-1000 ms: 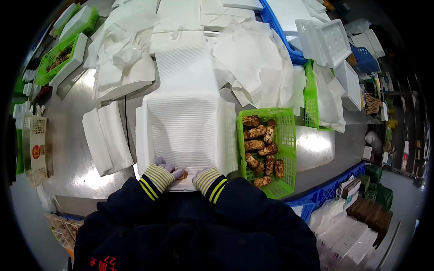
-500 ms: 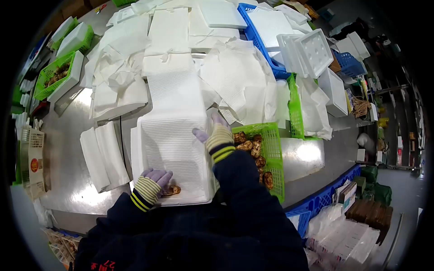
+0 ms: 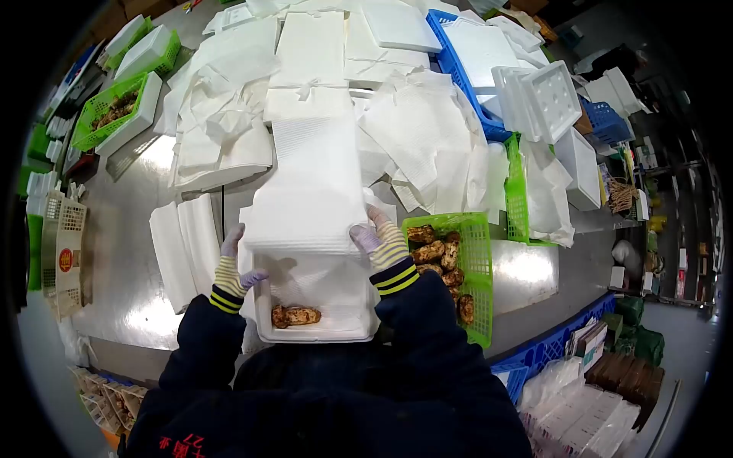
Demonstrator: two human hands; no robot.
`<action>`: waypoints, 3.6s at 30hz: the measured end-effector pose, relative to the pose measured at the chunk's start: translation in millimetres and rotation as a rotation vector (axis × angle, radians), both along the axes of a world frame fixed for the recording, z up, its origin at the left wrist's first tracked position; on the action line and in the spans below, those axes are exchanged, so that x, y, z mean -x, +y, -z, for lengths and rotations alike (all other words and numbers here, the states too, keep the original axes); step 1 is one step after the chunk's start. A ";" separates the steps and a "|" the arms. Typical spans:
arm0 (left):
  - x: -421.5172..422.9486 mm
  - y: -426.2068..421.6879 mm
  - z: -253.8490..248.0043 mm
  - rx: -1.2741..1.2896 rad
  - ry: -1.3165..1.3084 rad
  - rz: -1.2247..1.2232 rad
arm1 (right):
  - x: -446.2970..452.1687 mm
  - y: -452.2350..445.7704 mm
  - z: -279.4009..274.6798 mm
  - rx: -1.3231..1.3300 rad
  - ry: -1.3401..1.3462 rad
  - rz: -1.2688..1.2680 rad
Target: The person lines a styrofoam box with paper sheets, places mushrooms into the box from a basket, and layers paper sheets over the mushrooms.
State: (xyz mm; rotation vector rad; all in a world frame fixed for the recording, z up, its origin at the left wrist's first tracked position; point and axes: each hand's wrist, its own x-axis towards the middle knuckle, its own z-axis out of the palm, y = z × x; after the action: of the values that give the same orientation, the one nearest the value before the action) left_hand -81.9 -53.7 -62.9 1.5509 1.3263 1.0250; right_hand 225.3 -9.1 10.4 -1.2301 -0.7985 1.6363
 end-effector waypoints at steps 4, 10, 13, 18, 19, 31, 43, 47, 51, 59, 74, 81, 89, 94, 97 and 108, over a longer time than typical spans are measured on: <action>-10.9 11.0 -3.4 0.013 -0.152 0.062 | -12.9 -4.6 13.5 0.123 0.159 -0.074; 2.4 -5.5 13.3 0.400 -0.335 0.090 | -26.9 -43.8 7.3 -0.262 -0.788 -0.353; 6.7 -13.8 12.6 0.651 -0.520 0.035 | -23.4 -72.7 33.1 -0.187 -1.017 -0.562; -7.4 -27.2 3.6 0.254 -0.004 0.229 | -30.0 -106.7 67.7 -0.122 -0.524 -0.341; -13.0 -28.5 -13.9 -0.028 0.259 0.263 | -29.2 -106.5 55.1 -0.169 -0.606 -0.379; -24.3 -30.2 -42.8 0.544 0.865 0.423 | -14.2 -92.8 25.1 0.060 -0.995 -0.692; -43.1 -32.5 -75.8 0.523 0.863 0.298 | 13.2 -94.0 22.5 0.141 -1.445 -0.818; -33.5 -59.7 -88.3 -0.437 0.665 -0.124 | 14.8 -94.1 12.2 0.099 -1.455 -0.841; -61.4 -63.9 -73.0 -0.457 0.708 0.462 | 16.3 -90.4 -0.3 0.024 -1.527 -0.901; -71.6 -65.7 -33.6 -0.161 0.942 0.695 | 34.1 -74.7 -55.9 -0.255 -1.302 -0.852; -73.5 -53.0 -40.7 0.072 0.939 0.858 | 43.1 -93.1 25.7 -0.570 -1.579 -1.294; -76.1 -48.2 -48.9 0.122 0.964 0.884 | 48.0 -87.9 20.7 -0.478 -1.585 -1.281; -75.8 -46.0 -44.2 0.135 0.981 0.943 | 59.2 -100.5 54.0 -0.453 -1.594 -1.192; -74.5 -45.3 -38.8 0.139 0.986 0.985 | 57.9 -109.0 56.0 -0.479 -1.628 -1.050; -72.8 -47.5 -39.5 0.093 0.995 0.974 | 20.0 -104.4 -11.4 -0.610 -1.325 -0.982; -59.1 -54.7 -53.8 -0.180 0.561 0.588 | -122.8 -122.7 57.2 0.229 -1.689 -0.744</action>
State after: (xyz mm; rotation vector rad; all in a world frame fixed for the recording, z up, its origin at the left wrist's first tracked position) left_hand -22.9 -108.4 -9.2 2.2925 1.0209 0.3512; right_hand 348.1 -131.8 -46.8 -2.6653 -2.2847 0.7803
